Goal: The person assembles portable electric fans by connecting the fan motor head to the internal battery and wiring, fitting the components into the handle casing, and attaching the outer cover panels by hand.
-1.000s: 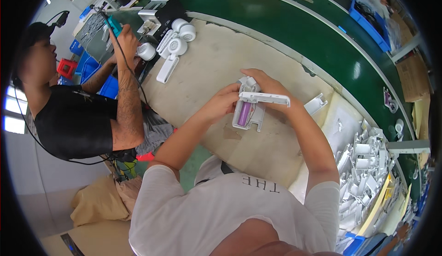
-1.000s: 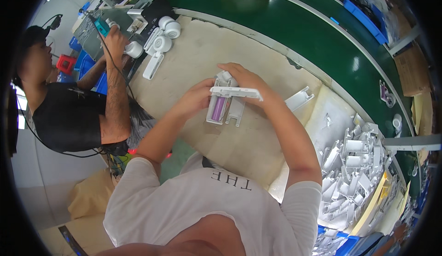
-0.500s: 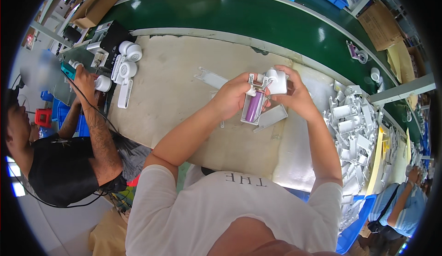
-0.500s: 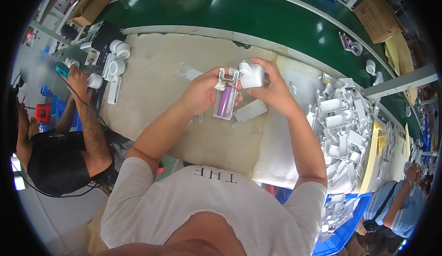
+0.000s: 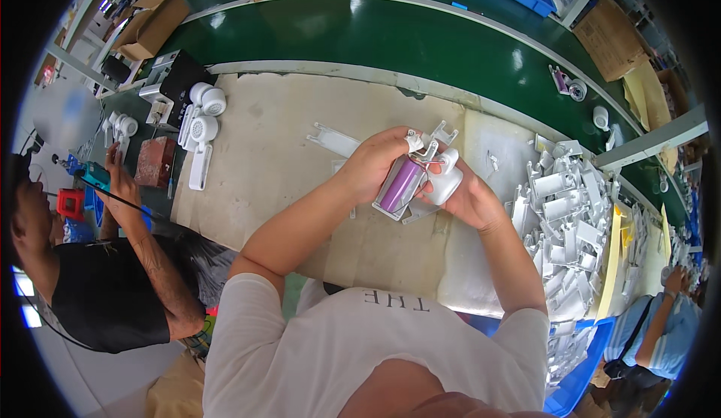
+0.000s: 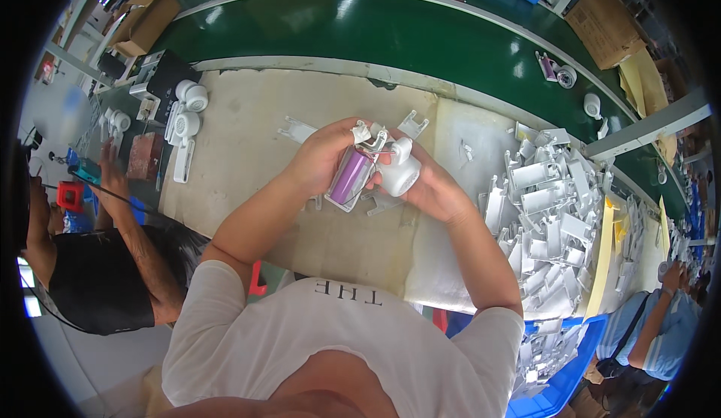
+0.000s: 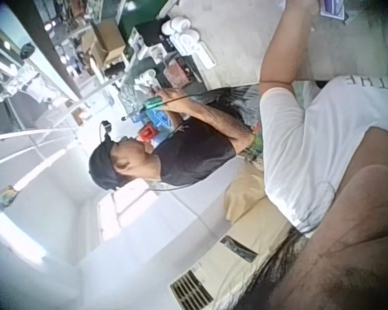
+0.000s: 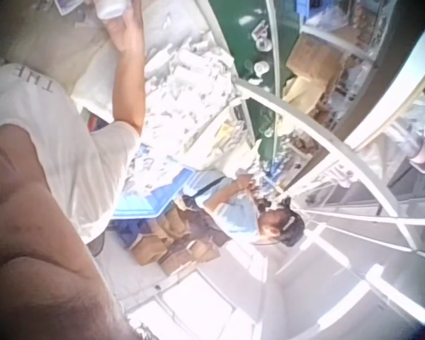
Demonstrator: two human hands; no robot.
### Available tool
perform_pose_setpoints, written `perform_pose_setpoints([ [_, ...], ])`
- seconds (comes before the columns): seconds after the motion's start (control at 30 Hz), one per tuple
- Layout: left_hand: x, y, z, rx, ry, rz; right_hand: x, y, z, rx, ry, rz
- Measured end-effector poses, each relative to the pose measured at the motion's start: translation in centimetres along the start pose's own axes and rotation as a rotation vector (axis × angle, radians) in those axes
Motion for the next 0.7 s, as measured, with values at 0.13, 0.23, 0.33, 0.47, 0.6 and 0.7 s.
perform_pose_setpoints([
  [0.13,0.7,0.4,-0.6,0.022,0.027,0.017,1.9,-0.1,-1.1,-0.045,0.141,-0.275],
  [0.23,0.8,0.1,-0.8,0.064,0.004,-0.001,3.1,-0.8,-1.8,-0.031,0.259,-0.311],
  [0.33,1.0,-0.6,-0.6,0.093,-0.065,-0.046,3.2,-0.8,-1.7,-0.024,0.273,-0.358],
  [0.47,1.0,-0.8,-0.8,0.090,-0.115,-0.092,3.1,-0.8,-1.6,-0.019,0.286,-0.378],
  [0.6,1.3,-0.8,-1.1,0.077,-0.067,0.061,3.3,-0.6,-1.7,-0.024,0.299,-0.365],
  [0.7,0.3,-0.1,-1.6,-0.005,-0.142,0.091,3.4,-1.2,-1.9,0.017,0.297,-0.366],
])
Point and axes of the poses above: each hand's wrist, its own z-axis towards the middle knuckle, its own x-axis out of the back of the hand, y = z × x, the point moved 10 cm from there along z, towards the middle knuckle, and after that the axes turned 1 degree about z, right-handed, at the moved point
